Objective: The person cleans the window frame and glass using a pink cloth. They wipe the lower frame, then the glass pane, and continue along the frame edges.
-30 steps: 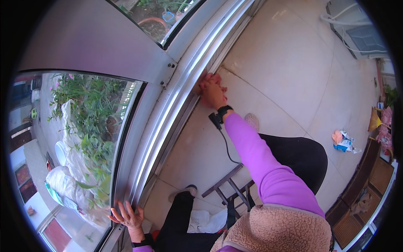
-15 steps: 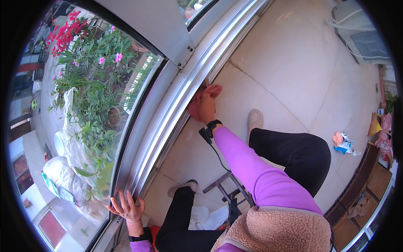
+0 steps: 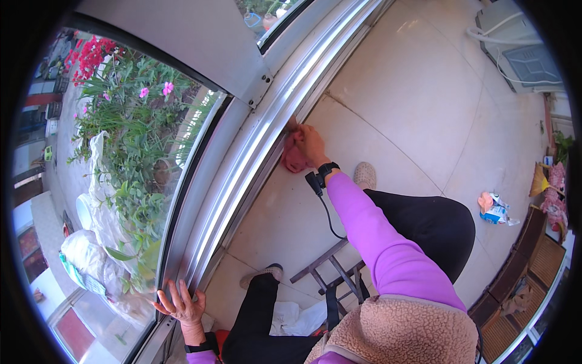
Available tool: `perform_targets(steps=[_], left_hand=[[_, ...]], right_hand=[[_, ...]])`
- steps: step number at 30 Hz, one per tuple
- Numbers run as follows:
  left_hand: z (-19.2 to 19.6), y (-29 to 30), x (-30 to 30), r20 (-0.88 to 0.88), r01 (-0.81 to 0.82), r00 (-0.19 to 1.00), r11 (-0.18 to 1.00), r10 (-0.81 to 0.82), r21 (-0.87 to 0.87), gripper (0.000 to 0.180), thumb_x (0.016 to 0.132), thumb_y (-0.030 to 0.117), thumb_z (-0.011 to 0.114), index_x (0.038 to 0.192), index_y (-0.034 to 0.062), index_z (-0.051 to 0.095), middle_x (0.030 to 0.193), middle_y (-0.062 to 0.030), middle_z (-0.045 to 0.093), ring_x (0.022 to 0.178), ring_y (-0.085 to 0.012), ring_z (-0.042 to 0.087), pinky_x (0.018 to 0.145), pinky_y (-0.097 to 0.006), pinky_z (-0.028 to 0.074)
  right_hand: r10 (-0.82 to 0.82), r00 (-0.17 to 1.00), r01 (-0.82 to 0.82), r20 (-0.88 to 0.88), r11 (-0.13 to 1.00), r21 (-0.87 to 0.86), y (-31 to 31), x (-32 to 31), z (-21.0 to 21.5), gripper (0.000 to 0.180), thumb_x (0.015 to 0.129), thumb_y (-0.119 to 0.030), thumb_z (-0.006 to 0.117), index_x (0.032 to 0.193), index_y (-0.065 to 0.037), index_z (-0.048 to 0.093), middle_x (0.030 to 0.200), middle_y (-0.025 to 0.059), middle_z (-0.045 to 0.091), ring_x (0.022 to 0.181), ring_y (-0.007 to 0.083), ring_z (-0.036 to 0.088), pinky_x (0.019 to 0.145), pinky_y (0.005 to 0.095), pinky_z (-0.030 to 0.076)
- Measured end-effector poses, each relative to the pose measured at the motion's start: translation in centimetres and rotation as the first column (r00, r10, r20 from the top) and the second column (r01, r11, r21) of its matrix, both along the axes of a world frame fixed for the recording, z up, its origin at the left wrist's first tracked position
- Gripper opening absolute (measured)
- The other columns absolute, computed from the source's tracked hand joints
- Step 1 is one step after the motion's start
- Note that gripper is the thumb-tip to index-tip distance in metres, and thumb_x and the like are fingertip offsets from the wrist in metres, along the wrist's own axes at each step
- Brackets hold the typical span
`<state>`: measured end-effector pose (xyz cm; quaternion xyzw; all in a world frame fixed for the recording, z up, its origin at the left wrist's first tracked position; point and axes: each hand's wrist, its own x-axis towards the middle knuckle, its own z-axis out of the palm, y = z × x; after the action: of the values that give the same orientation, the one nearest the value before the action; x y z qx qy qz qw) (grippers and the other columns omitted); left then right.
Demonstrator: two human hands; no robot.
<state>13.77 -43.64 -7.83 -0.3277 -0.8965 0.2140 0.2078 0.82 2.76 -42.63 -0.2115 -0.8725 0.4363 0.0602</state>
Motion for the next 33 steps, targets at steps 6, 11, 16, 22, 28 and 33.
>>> perform_targets(steps=[6,11,16,22,28,33], left_hand=[[0.3,0.2,0.0,0.011,0.001,1.0,1.0,-0.001,0.0,0.046,0.087,0.034,0.058,0.126,0.0094,0.062,0.14,-0.0131,0.054,0.143,-0.0433,0.03,0.118,-0.062,0.012],[0.0,-0.1,0.2,0.016,-0.003,1.0,1.0,0.003,0.006,0.048,0.084,0.034,0.06,0.126,0.01,0.062,0.141,-0.0133,0.053,0.142,-0.0439,0.03,0.117,-0.063,0.012],[0.1,-0.1,0.1,0.016,-0.006,1.0,1.0,0.006,0.002,0.05,0.083,0.033,0.061,0.128,0.0105,0.061,0.141,-0.013,0.053,0.142,-0.0441,0.03,0.118,-0.064,0.012],[0.3,0.2,0.0,0.019,-0.006,1.0,1.0,0.006,-0.01,0.052,0.083,0.034,0.06,0.128,0.0095,0.06,0.141,-0.0137,0.052,0.142,-0.0451,0.03,0.117,-0.065,0.012],[0.1,0.0,0.2,0.02,-0.013,1.0,1.0,0.014,-0.009,0.051,0.084,0.034,0.06,0.129,0.0093,0.06,0.142,-0.0136,0.051,0.142,-0.0449,0.03,0.117,-0.065,0.012],[0.0,0.0,0.1,0.006,-0.002,1.0,1.0,0.002,0.007,0.049,0.085,0.035,0.059,0.127,0.0101,0.062,0.14,-0.0124,0.053,0.141,-0.0442,0.031,0.117,-0.063,0.013]], right_hand=[[-0.128,0.991,0.128,-0.047,0.992,0.0,2.9,-1.5,0.7,0.03,0.078,-0.011,0.068,0.108,-0.009,0.067,0.108,0.0119,0.065,0.098,0.0323,0.065,0.082,0.0403,0.054],[0.035,0.99,-0.113,0.133,0.758,0.643,3.2,-4.6,-0.4,0.027,0.079,-0.011,0.065,0.106,-0.009,0.068,0.105,0.0152,0.066,0.095,0.0313,0.066,0.079,0.0407,0.053],[-0.192,0.981,0.192,-0.014,0.975,0.111,-1.8,-1.8,-2.6,0.031,0.083,-0.015,0.063,0.113,-0.009,0.063,0.114,0.0184,0.063,0.091,0.036,0.063,0.079,0.0488,0.05],[-0.174,0.981,0.182,0.081,0.978,-0.105,-0.6,-0.8,-3.3,0.037,0.087,-0.019,0.063,0.122,-0.007,0.062,0.105,0.0206,0.066,0.1,0.0328,0.065,0.082,0.0415,0.051],[-0.065,0.778,-0.571,0.624,0.34,0.747,-10.8,0.5,-1.4,0.039,0.083,-0.027,0.067,0.122,-0.021,0.066,0.118,0.0126,0.061,0.116,0.0295,0.055,0.085,0.0454,0.047],[0.483,0.707,-0.608,0.516,0.788,0.096,-25.5,9.0,1.1,0.032,0.082,-0.029,0.064,0.114,-0.024,0.069,0.12,0.0129,0.059,0.117,0.0293,0.05,0.091,0.0559,0.045]])
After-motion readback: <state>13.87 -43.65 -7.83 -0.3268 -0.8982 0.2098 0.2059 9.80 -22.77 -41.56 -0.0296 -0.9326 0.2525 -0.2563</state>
